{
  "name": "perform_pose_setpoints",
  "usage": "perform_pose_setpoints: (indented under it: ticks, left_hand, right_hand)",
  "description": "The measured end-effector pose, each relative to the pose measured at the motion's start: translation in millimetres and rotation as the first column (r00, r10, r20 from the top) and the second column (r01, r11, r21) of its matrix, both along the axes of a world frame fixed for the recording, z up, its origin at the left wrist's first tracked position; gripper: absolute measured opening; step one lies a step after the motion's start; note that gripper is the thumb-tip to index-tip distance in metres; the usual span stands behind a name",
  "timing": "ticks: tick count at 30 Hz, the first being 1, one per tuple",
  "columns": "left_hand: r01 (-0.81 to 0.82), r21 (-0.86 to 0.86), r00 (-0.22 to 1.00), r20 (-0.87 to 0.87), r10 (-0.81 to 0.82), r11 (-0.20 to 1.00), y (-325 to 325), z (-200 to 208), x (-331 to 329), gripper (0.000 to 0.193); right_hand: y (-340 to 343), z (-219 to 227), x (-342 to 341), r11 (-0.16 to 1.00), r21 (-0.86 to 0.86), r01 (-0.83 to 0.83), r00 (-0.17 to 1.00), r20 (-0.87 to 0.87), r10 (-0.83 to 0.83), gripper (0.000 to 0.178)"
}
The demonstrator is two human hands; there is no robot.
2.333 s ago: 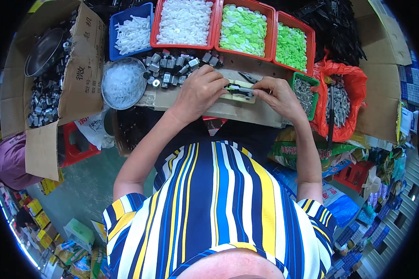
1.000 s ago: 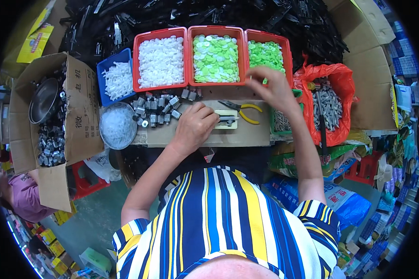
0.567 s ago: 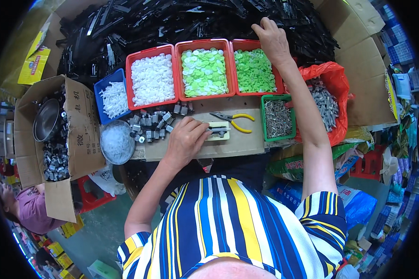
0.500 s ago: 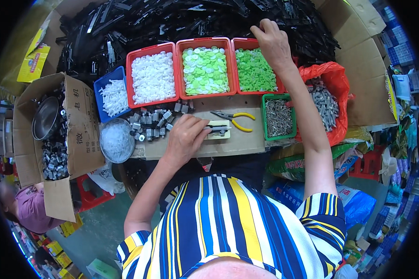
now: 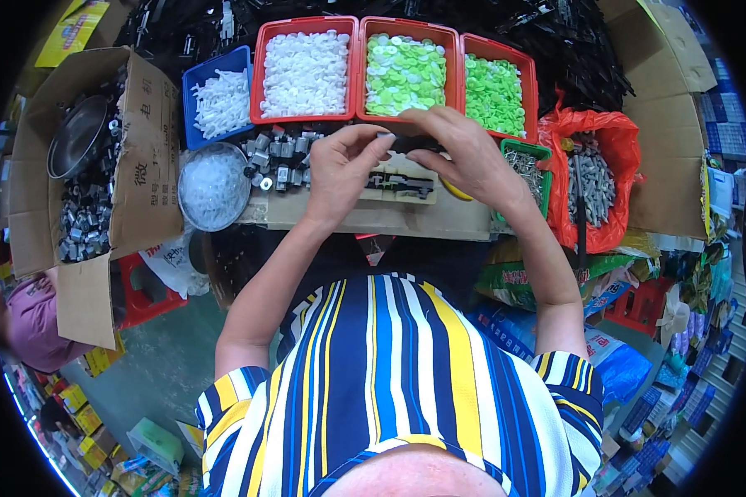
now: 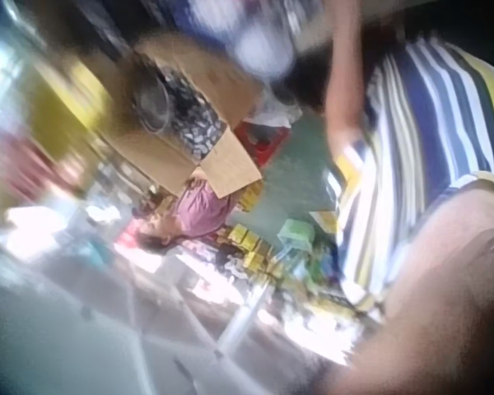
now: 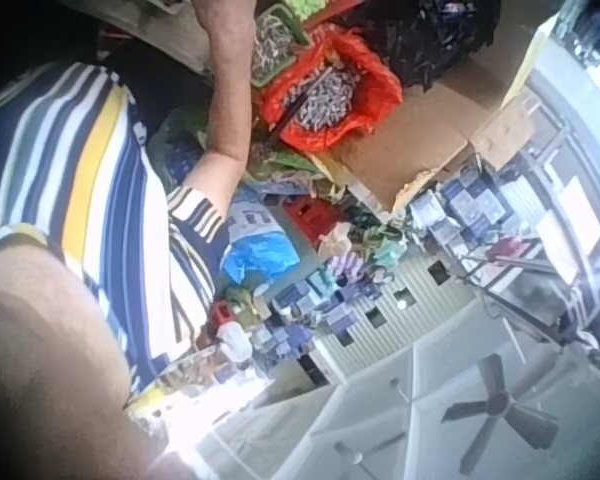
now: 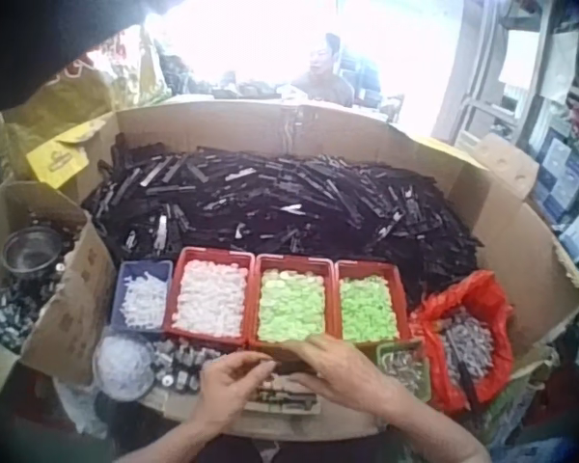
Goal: Manually assembling small electronic motor components and housings at a factory workbench.
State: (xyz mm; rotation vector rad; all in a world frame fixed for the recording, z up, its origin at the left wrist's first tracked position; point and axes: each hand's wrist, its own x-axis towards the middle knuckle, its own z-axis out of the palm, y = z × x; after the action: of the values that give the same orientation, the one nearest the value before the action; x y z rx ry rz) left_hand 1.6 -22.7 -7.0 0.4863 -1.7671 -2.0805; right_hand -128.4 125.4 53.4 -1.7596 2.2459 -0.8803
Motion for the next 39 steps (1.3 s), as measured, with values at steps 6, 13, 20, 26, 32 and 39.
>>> perform_pose_setpoints:
  ticks: [6,13,20,26,32,39]
  left_hand:
    - [-0.015,0.223,0.993,0.121,-0.012,0.975,-9.5,-0.6,17.4,0.018]
    - [-0.141,-0.218,0.987,0.041,0.154,0.966,-18.5,-7.2,27.2,0.024]
    - [-0.127,-0.351,0.983,0.079,0.165,0.928,-17.4,-7.7,32.5,0.024]
    - [-0.101,-0.491,0.985,0.075,0.158,0.865,-10.5,3.7,34.3,0.023]
    - [0.019,-0.879,1.0,0.027,0.012,0.477,9.5,-7.9,39.1,0.04]
    - [0.284,-0.948,0.959,0.282,-0.04,0.141,35.2,-22.5,47.4,0.092]
  right_hand:
    - [21.9,-21.2,17.0,0.996,-0.042,0.08,0.979,-0.187,-0.086,0.033]
    - [29.3,-51.4,30.4,0.996,0.004,0.084,0.996,-0.013,-0.084,0.029]
    - [22.8,-55.5,35.2,0.996,0.048,0.079,0.997,-0.005,-0.079,0.028]
    - [20.5,-57.4,36.3,0.996,0.06,0.066,0.998,-0.021,-0.064,0.028]
    - [26.5,-56.5,41.4,0.992,0.067,0.105,0.994,-0.031,-0.103,0.033]
    - [85.2,-16.8,4.2,0.893,-0.1,0.438,0.898,0.005,-0.44,0.033]
